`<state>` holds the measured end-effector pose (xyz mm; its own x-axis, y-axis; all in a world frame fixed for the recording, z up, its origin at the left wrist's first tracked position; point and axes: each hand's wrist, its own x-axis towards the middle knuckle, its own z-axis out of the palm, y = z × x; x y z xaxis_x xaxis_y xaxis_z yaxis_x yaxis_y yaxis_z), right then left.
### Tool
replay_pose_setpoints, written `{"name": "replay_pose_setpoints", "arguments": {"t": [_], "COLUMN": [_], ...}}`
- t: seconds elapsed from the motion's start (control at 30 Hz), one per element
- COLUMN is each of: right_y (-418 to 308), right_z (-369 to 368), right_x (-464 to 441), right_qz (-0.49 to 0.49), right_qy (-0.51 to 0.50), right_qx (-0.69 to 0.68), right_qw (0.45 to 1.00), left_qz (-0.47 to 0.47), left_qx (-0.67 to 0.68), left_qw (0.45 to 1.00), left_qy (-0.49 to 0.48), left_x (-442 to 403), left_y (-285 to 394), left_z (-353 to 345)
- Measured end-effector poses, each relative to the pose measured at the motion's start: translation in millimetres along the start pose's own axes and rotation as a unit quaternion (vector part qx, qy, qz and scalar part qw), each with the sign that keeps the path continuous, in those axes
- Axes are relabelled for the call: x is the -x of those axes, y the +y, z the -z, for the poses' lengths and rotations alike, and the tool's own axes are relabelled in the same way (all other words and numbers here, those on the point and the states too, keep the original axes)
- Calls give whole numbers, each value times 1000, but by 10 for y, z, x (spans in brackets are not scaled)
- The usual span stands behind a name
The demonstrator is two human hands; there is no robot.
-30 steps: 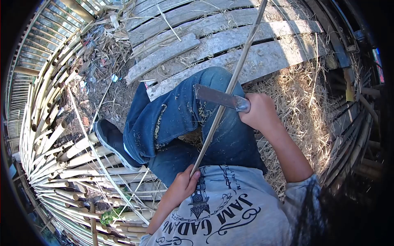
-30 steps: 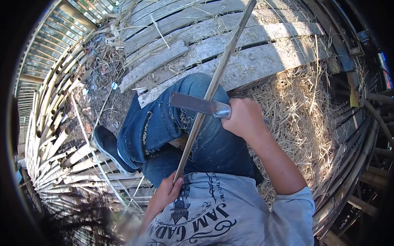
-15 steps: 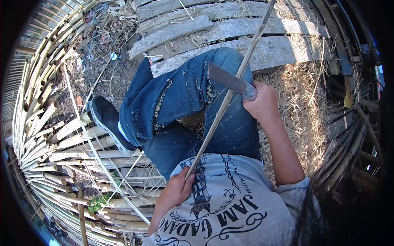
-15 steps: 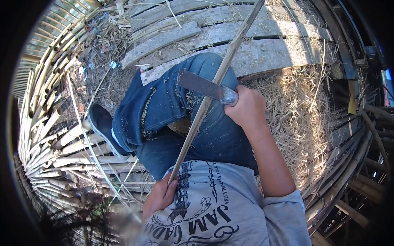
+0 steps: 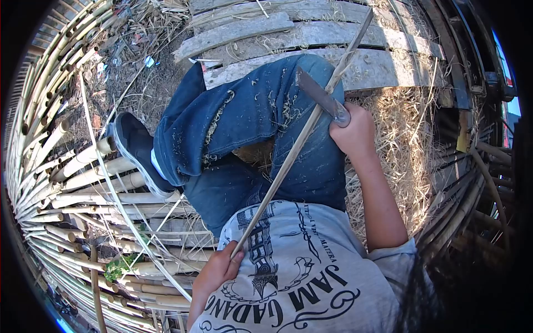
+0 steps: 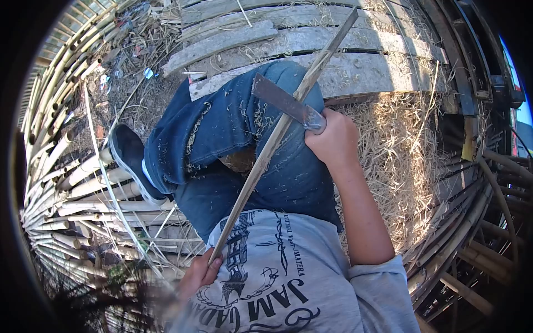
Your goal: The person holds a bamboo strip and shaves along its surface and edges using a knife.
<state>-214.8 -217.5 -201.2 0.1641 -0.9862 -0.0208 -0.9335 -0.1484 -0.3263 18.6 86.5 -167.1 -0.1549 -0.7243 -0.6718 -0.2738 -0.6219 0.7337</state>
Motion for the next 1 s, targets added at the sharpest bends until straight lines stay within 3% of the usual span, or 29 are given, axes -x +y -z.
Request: {"name": "replay_pose_setpoints", "arguments": {"t": [0.07,0.17,0.3,0.43,0.6,0.67,0.8,0.97,1.0], "right_y": [0,26,9,36,84,130,438,327,308], "right_z": [2,-11,16,58,203,253,338,288,402], "right_x": [25,-8,-49,-18,71,132,-218,-79,-138], "right_qz": [-1,4,-13,-22,38,136,77,93,103], "right_qy": [-4,5,14,-3,7,-74,-7,-38,-57], "right_qx": [0,15,-8,2,-22,24,93,28,82], "right_qw": [1000,1000,1000,1000,999,988,993,995,990], "left_qz": [46,2,42,11,11,43,59,37,61], "left_qx": [0,3,14,19,10,-13,-6,53,-9], "left_qw": [998,1000,999,1000,1000,998,997,998,997], "left_qy": [-35,-13,-27,-2,-14,-32,-54,-24,-49], "left_x": [37,101,95,84,40,25,23,-26,-14], "left_y": [21,-46,22,62,143,208,167,213,407], "left_z": [25,14,14,-5,60,90,85,50,130]}}
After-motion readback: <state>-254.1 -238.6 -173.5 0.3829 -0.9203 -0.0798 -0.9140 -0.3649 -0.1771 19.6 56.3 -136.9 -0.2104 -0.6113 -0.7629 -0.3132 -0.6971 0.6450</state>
